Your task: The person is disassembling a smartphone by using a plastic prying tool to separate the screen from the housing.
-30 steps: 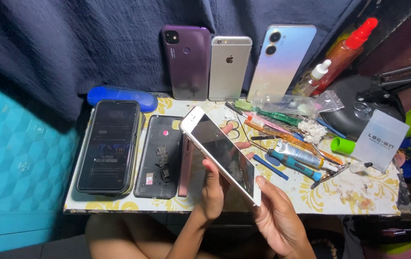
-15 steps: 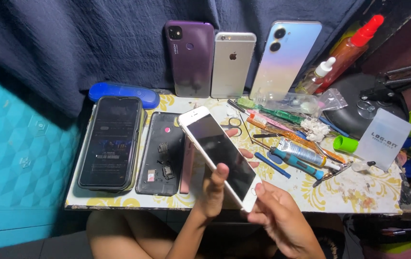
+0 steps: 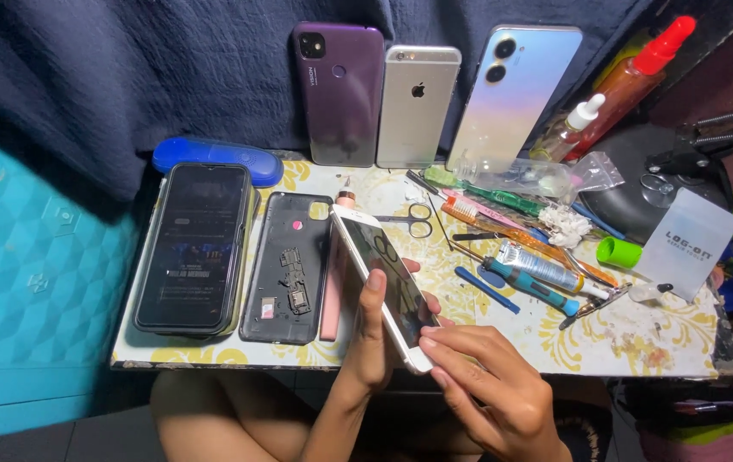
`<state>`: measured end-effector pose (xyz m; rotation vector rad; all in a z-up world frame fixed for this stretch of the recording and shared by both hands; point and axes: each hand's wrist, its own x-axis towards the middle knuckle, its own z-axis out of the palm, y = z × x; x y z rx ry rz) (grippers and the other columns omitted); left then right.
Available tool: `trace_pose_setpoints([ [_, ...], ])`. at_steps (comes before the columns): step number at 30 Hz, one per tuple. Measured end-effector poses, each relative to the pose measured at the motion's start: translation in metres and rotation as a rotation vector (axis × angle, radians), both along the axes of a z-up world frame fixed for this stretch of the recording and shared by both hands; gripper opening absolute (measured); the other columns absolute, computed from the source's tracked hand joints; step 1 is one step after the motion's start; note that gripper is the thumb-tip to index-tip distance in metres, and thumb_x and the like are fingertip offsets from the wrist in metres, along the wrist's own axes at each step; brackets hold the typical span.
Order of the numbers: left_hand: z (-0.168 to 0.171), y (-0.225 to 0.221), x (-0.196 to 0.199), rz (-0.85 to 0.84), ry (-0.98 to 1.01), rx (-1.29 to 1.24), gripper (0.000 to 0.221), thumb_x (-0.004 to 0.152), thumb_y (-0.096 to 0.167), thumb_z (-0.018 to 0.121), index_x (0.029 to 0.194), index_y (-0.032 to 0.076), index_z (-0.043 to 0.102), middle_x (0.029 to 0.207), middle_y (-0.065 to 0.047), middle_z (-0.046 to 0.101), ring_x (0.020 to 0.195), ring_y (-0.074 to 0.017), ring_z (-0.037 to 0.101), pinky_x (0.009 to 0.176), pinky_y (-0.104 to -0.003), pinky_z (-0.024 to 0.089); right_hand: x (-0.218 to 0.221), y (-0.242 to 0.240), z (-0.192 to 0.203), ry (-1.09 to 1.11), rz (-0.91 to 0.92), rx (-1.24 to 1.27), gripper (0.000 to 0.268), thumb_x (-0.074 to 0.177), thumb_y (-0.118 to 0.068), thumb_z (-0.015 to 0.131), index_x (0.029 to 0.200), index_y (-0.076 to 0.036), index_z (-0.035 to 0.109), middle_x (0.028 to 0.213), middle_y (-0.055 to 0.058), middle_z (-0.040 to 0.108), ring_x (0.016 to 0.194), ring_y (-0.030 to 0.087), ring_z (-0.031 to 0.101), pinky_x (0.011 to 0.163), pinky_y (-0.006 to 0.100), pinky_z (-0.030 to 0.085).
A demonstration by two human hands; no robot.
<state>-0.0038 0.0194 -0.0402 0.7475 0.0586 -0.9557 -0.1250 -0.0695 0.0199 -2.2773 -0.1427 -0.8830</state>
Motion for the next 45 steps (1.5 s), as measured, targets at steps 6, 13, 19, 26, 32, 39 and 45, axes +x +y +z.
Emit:
trace_pose_setpoints([
  [6, -0.01, 0.0, 0.0, -0.011, -0.012, -0.052, 0.06, 0.089, 0.06, 0.052, 0.123, 0.011, 0.051, 0.08, -0.015, 0.064, 0.068, -0.0335, 0.067, 0.062, -0.045, 0.056, 0.002, 0.003, 0.005, -0.038, 0.02, -0.049, 0.021, 0.093, -0.002, 0.064, 0.112, 0.006, 0.07, 0.108, 0.021, 0.073, 0.098, 0.033, 0.075, 0.096, 0.043, 0.066],
  [13, -0.018, -0.001, -0.004, 0.031, -0.083, -0.096, 0.056, 0.09, 0.055, 0.055, 0.126, 0.013, 0.053, 0.076, -0.011, 0.063, 0.064, -0.0245, 0.069, 0.058, -0.034, 0.048, -0.015, -0.034, -0.01, 0.082, -0.327, -0.026, 0.006, 0.09, -0.006, 0.071, 0.091, -0.002, 0.075, 0.093, 0.008, 0.078, 0.081, 0.021, 0.073, 0.081, 0.032, 0.054],
  [19, -0.011, -0.002, -0.001, 0.025, -0.093, -0.046, 0.061, 0.091, 0.059, 0.047, 0.123, 0.008, 0.054, 0.073, -0.015, 0.061, 0.06, -0.0286, 0.067, 0.054, -0.04, 0.049, -0.027, -0.088, -0.027, 0.25, -0.646, -0.195, 0.017, 0.094, -0.009, 0.074, 0.11, -0.008, 0.08, 0.103, 0.005, 0.068, 0.099, 0.026, 0.057, 0.091, 0.037, 0.048],
  [26, -0.006, -0.001, 0.0, 0.015, -0.042, 0.012, 0.065, 0.087, 0.062, 0.048, 0.122, 0.007, 0.054, 0.074, -0.017, 0.064, 0.062, -0.0309, 0.068, 0.057, -0.042, 0.052, -0.01, -0.09, -0.034, 0.381, -0.46, -0.351, 0.035, 0.09, -0.002, 0.072, 0.121, -0.016, 0.075, 0.099, 0.009, 0.055, 0.092, 0.029, 0.052, 0.082, 0.042, 0.046],
  [32, -0.005, -0.001, 0.001, 0.01, -0.045, -0.016, 0.063, 0.09, 0.059, 0.049, 0.123, 0.006, 0.053, 0.074, -0.017, 0.065, 0.062, -0.0299, 0.069, 0.058, -0.04, 0.054, -0.001, -0.09, -0.029, 0.442, -0.416, -0.468, 0.031, 0.093, -0.015, 0.072, 0.124, -0.016, 0.067, 0.097, 0.008, 0.053, 0.092, 0.028, 0.052, 0.078, 0.041, 0.047],
  [39, -0.004, 0.0, 0.003, 0.002, -0.063, -0.015, 0.062, 0.091, 0.059, 0.047, 0.122, 0.006, 0.053, 0.075, -0.018, 0.067, 0.062, -0.0298, 0.069, 0.057, -0.039, 0.055, 0.003, -0.101, -0.031, 0.573, -0.373, -0.517, 0.037, 0.095, -0.026, 0.07, 0.13, -0.018, 0.064, 0.101, 0.008, 0.053, 0.094, 0.028, 0.052, 0.078, 0.043, 0.046],
  [45, 0.002, 0.002, 0.003, -0.006, -0.072, 0.034, 0.064, 0.089, 0.06, 0.047, 0.121, 0.005, 0.053, 0.076, -0.019, 0.067, 0.065, -0.0325, 0.071, 0.059, -0.038, 0.054, 0.005, -0.102, -0.042, 0.429, -0.32, -0.699, 0.025, 0.1, -0.016, 0.062, 0.121, -0.004, 0.067, 0.094, 0.009, 0.058, 0.085, 0.031, 0.054, 0.077, 0.047, 0.044],
])
